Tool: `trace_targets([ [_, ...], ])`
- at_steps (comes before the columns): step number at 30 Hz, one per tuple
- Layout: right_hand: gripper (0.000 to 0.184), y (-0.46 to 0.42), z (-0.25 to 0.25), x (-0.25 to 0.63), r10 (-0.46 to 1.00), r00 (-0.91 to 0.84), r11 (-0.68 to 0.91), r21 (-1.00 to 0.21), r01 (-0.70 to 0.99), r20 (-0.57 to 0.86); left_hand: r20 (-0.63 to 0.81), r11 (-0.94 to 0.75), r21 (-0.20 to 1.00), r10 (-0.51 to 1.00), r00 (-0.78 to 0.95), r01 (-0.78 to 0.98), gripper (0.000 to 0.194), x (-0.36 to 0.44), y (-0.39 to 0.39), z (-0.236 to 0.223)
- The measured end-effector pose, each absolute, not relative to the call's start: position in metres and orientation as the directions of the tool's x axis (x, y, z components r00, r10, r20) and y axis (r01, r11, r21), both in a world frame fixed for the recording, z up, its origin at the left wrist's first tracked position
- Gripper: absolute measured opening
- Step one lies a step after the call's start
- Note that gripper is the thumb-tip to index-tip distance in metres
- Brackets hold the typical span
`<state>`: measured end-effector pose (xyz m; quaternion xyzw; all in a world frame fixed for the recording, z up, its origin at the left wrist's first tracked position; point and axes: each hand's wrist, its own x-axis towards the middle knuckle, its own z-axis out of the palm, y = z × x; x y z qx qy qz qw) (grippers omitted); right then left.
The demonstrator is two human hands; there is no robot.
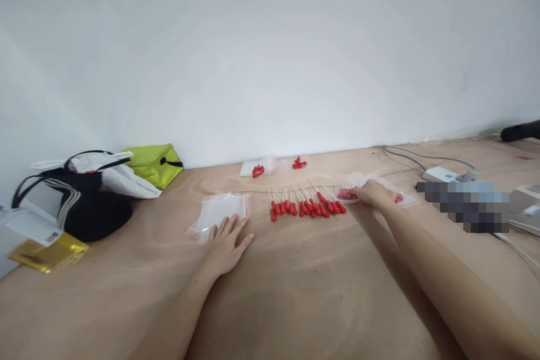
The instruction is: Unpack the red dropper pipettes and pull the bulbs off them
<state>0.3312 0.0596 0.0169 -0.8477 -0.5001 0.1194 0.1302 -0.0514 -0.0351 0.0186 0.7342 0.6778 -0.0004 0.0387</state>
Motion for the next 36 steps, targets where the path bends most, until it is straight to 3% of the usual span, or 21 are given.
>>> trace_targets([
  [5,0.036,0.049,0.028,0.329,0.869,0.486,-0.416,-0.397,0.818,0.091,-0.019,-0.132,0.087,0.991,0.134,0.987,0.050,-0.059,-0.033,0.014],
  [8,0.036,0.030,0.041,0.318,0.825,0.452,-0.182,-0.599,0.780,0.338,0.101,-0.147,0.107,0.985,0.137,0.983,0.048,-0.060,-0.033,0.013],
  [10,0.038,0.011,0.046,0.303,0.877,0.326,0.099,-0.797,0.596,0.353,0.276,-0.178,0.128,0.951,0.137,0.976,0.046,-0.057,-0.034,0.012],
  [12,0.042,-0.009,0.045,0.282,0.974,0.023,0.207,-0.926,0.314,0.225,0.436,-0.246,0.172,0.887,0.150,0.954,0.045,-0.052,-0.037,0.012],
  [15,0.042,-0.032,0.032,0.247,0.919,-0.394,0.031,-0.989,0.144,-0.029,0.515,-0.396,0.267,0.829,0.217,0.878,0.043,-0.039,-0.046,0.012],
  [18,0.044,-0.040,0.015,0.222,0.820,-0.530,-0.144,-0.974,0.175,-0.216,0.494,-0.542,0.332,0.797,0.348,0.772,0.042,-0.026,-0.058,0.015],
  [20,0.049,-0.039,0.006,0.215,0.833,-0.503,-0.172,-0.972,0.159,-0.230,0.438,-0.637,0.352,0.760,0.480,0.686,0.045,-0.018,-0.067,0.018],
  [24,0.051,-0.040,-0.003,0.221,0.944,-0.328,-0.020,-0.999,0.050,-0.035,0.242,-0.757,0.349,0.643,0.727,0.553,0.055,-0.006,-0.077,0.022],
  [27,0.046,-0.048,-0.005,0.229,0.968,-0.245,-0.032,-0.994,0.107,-0.057,0.163,-0.711,0.349,0.688,0.707,0.611,0.050,-0.001,-0.079,0.022],
  [36,0.066,-0.050,-0.006,0.221,0.940,-0.279,-0.178,-0.980,0.089,-0.195,0.264,-0.626,0.341,0.780,0.568,0.701,0.042,0.012,-0.082,0.011],
])
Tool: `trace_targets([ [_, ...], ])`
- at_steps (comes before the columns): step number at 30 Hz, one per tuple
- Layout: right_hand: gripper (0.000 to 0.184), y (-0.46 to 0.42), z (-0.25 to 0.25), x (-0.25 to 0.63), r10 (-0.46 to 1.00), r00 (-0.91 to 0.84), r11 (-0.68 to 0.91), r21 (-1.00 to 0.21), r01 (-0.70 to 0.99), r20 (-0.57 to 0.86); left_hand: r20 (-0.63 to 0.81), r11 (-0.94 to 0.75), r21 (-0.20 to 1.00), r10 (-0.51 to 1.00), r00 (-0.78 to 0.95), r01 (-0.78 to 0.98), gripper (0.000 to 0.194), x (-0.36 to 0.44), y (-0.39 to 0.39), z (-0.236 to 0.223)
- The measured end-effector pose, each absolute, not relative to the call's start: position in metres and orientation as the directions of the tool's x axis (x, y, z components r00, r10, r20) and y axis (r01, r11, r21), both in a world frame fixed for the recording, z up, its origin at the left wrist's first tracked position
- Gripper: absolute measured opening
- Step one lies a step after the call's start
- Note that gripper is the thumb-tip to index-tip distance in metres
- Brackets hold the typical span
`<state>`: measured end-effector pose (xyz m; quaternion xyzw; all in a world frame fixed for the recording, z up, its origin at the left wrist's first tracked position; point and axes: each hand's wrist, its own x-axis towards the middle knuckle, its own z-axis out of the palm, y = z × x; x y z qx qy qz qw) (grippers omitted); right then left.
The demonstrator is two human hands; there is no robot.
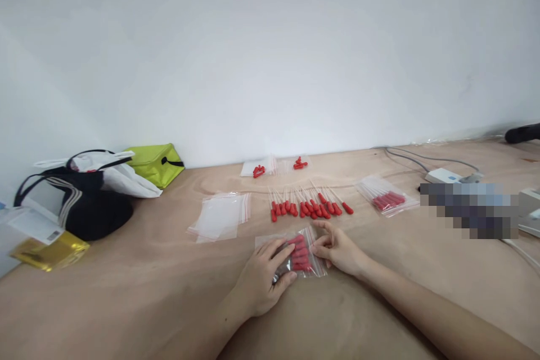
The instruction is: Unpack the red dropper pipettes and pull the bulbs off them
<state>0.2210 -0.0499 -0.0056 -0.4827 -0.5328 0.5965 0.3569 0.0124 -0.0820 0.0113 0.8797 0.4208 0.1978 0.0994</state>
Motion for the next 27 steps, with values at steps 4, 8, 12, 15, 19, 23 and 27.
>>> trace_targets([
  [4,0.065,-0.046,-0.002,0.218,0.954,-0.212,-0.207,-0.978,0.038,-0.210,0.306,-0.570,0.398,0.821,0.481,0.719,0.028,0.017,-0.074,0.013],
  [8,0.070,-0.045,-0.001,0.213,0.967,-0.192,-0.177,-0.983,-0.037,-0.167,0.358,-0.597,0.486,0.802,0.477,0.639,0.026,0.025,-0.055,0.019],
  [12,0.076,-0.047,-0.002,0.209,0.963,-0.220,-0.169,-0.985,-0.047,-0.154,0.388,-0.718,0.479,0.689,0.612,0.504,0.028,0.034,-0.041,0.022],
  [15,0.078,-0.048,-0.002,0.208,0.961,-0.234,-0.163,-0.985,-0.058,-0.145,0.407,-0.786,0.409,0.612,0.678,0.464,0.029,0.038,-0.037,0.019],
  [19,0.077,-0.050,-0.003,0.207,0.964,-0.231,-0.147,-0.987,-0.062,-0.129,0.444,-0.832,0.297,0.555,0.703,0.469,0.025,0.040,-0.036,0.013],
  [23,0.063,-0.050,-0.004,0.210,0.960,-0.265,-0.096,-0.995,-0.027,-0.085,0.464,-0.839,0.224,0.539,0.703,0.496,0.030,0.041,-0.038,0.013],
  [27,0.040,-0.049,-0.004,0.214,0.942,-0.336,-0.007,-0.999,0.035,-0.018,0.474,-0.842,0.185,0.528,0.705,0.506,0.032,0.041,-0.040,0.015],
])
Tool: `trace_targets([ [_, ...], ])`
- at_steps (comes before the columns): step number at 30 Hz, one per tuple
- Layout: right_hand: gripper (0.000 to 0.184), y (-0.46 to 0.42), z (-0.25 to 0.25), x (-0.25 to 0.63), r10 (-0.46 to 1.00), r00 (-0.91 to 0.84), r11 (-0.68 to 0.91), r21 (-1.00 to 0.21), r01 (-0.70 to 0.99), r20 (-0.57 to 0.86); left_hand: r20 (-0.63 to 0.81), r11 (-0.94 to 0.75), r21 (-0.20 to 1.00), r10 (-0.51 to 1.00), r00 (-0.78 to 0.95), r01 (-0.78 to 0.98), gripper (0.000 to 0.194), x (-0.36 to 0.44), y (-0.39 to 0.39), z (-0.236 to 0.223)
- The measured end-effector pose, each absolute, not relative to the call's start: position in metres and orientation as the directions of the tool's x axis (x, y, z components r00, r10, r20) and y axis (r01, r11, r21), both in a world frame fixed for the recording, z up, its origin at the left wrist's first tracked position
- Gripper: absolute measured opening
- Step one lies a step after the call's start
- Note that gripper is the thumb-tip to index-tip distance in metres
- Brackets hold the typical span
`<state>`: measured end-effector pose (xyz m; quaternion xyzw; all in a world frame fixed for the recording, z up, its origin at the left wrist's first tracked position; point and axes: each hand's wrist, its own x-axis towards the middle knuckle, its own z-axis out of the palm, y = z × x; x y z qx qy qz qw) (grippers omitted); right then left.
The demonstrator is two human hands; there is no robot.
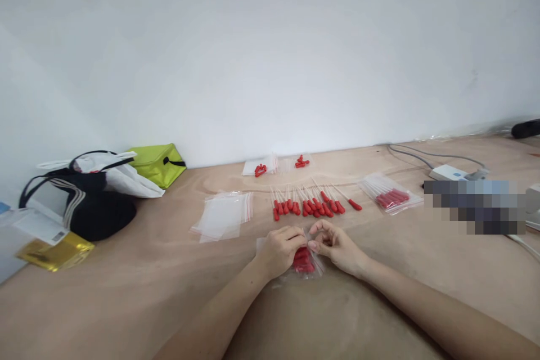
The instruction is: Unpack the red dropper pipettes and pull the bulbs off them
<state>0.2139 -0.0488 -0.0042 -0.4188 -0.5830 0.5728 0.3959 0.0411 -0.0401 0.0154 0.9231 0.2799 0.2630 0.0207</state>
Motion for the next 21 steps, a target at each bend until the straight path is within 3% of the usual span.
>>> trace_targets([
  [4,0.026,-0.052,-0.003,0.219,0.918,-0.386,0.154,-0.977,0.147,0.086,0.483,-0.835,0.190,0.537,0.691,0.516,0.030,0.039,-0.039,0.017],
  [7,0.021,-0.057,-0.002,0.224,0.860,-0.438,0.409,-0.868,0.283,0.263,0.475,-0.812,0.234,0.576,0.666,0.535,0.028,0.038,-0.038,0.017],
  [9,0.023,-0.059,-0.002,0.227,0.758,-0.476,0.637,-0.665,0.391,0.446,0.472,-0.808,0.246,0.582,0.662,0.535,0.026,0.037,-0.038,0.016],
  [11,0.024,-0.059,-0.002,0.228,0.608,-0.530,0.789,-0.377,0.485,0.591,0.469,-0.810,0.241,0.579,0.666,0.534,0.026,0.036,-0.038,0.016],
  [13,0.024,-0.057,-0.003,0.229,0.466,-0.596,0.840,-0.117,0.529,0.654,0.460,-0.812,0.228,0.576,0.676,0.537,0.026,0.036,-0.038,0.017],
  [15,0.025,-0.055,-0.003,0.230,0.368,-0.653,0.851,0.044,0.524,0.662,0.445,-0.827,0.185,0.552,0.705,0.531,0.026,0.035,-0.037,0.019],
  [21,0.029,-0.053,-0.002,0.229,0.297,-0.709,0.830,0.194,0.523,0.639,0.369,-0.892,-0.103,0.377,0.849,0.441,0.022,0.033,-0.033,0.022],
])
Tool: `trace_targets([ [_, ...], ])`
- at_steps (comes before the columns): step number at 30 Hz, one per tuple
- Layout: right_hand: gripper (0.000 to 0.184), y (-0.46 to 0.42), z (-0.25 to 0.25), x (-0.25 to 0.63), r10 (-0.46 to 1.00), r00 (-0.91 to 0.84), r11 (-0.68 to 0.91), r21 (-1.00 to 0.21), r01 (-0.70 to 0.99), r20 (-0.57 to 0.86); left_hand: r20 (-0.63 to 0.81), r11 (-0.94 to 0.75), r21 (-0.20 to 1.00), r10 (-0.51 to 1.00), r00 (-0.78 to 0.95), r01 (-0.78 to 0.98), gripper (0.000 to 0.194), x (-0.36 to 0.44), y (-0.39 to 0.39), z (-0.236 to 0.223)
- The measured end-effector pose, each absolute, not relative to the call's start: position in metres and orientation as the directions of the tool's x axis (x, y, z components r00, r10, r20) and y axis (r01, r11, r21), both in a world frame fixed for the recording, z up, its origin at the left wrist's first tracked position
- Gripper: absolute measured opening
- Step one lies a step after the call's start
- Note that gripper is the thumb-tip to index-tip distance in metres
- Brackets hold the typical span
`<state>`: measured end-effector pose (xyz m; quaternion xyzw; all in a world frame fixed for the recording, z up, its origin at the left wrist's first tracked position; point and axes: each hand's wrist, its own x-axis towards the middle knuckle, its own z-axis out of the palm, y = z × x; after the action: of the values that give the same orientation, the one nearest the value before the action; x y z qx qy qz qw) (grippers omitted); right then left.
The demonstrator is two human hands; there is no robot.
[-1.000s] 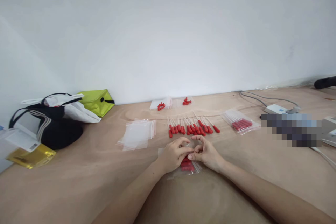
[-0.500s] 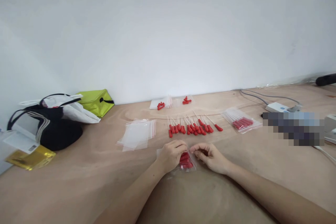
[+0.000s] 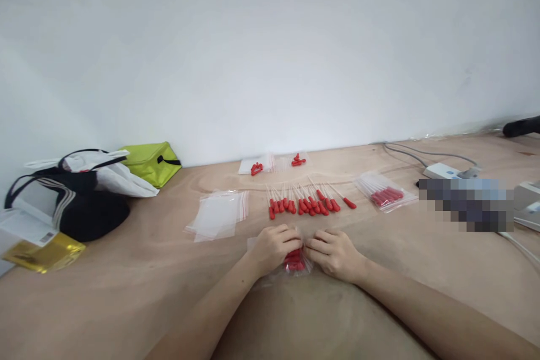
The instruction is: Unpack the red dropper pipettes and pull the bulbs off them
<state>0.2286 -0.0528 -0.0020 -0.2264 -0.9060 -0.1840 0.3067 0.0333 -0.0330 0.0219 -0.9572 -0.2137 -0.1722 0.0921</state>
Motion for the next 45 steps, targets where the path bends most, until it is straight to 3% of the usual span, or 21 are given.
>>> trace_targets([
  [5,0.031,-0.049,-0.002,0.228,0.259,-0.756,0.848,0.234,0.477,0.602,0.317,-0.891,-0.258,0.288,0.904,0.374,0.026,0.033,-0.034,0.020],
  [9,0.025,-0.045,-0.003,0.229,0.257,-0.815,0.885,0.213,0.414,0.519,0.302,-0.892,-0.234,0.311,0.901,0.386,0.030,0.032,-0.034,0.025],
  [12,0.021,-0.046,-0.003,0.232,0.317,-0.805,0.893,0.127,0.431,0.501,0.320,-0.888,-0.152,0.371,0.872,0.434,0.029,0.027,-0.031,0.030],
  [15,0.016,-0.048,0.000,0.237,0.425,-0.765,0.887,-0.055,0.458,0.485,0.392,-0.859,0.042,0.484,0.783,0.510,0.027,0.020,-0.034,0.030],
  [18,0.010,-0.050,0.004,0.240,0.527,-0.733,0.847,-0.339,0.410,0.430,0.382,-0.754,0.310,0.657,0.650,0.579,0.030,0.006,-0.052,0.025],
  [21,0.014,-0.049,0.007,0.238,0.683,-0.635,0.692,-0.600,0.403,0.362,0.244,-0.652,0.417,0.752,0.613,0.634,0.048,-0.008,-0.075,0.020],
  [23,0.015,-0.049,0.006,0.235,0.769,-0.556,0.590,-0.687,0.424,0.316,0.187,-0.601,0.458,0.786,0.590,0.655,0.050,-0.014,-0.085,0.018],
  [26,0.018,-0.049,0.003,0.229,0.796,-0.539,0.542,-0.718,0.436,0.274,0.176,-0.541,0.507,0.827,0.533,0.672,0.044,-0.012,-0.086,0.018],
  [35,0.052,-0.050,0.000,0.228,0.797,-0.545,0.539,-0.713,0.448,0.260,0.216,-0.534,0.511,0.838,0.501,0.673,0.036,0.001,-0.077,0.014],
  [45,0.030,-0.064,0.003,0.217,0.840,-0.451,0.529,-0.643,0.555,0.302,0.224,-0.519,0.534,0.848,0.480,0.668,0.032,-0.001,-0.075,0.012],
])
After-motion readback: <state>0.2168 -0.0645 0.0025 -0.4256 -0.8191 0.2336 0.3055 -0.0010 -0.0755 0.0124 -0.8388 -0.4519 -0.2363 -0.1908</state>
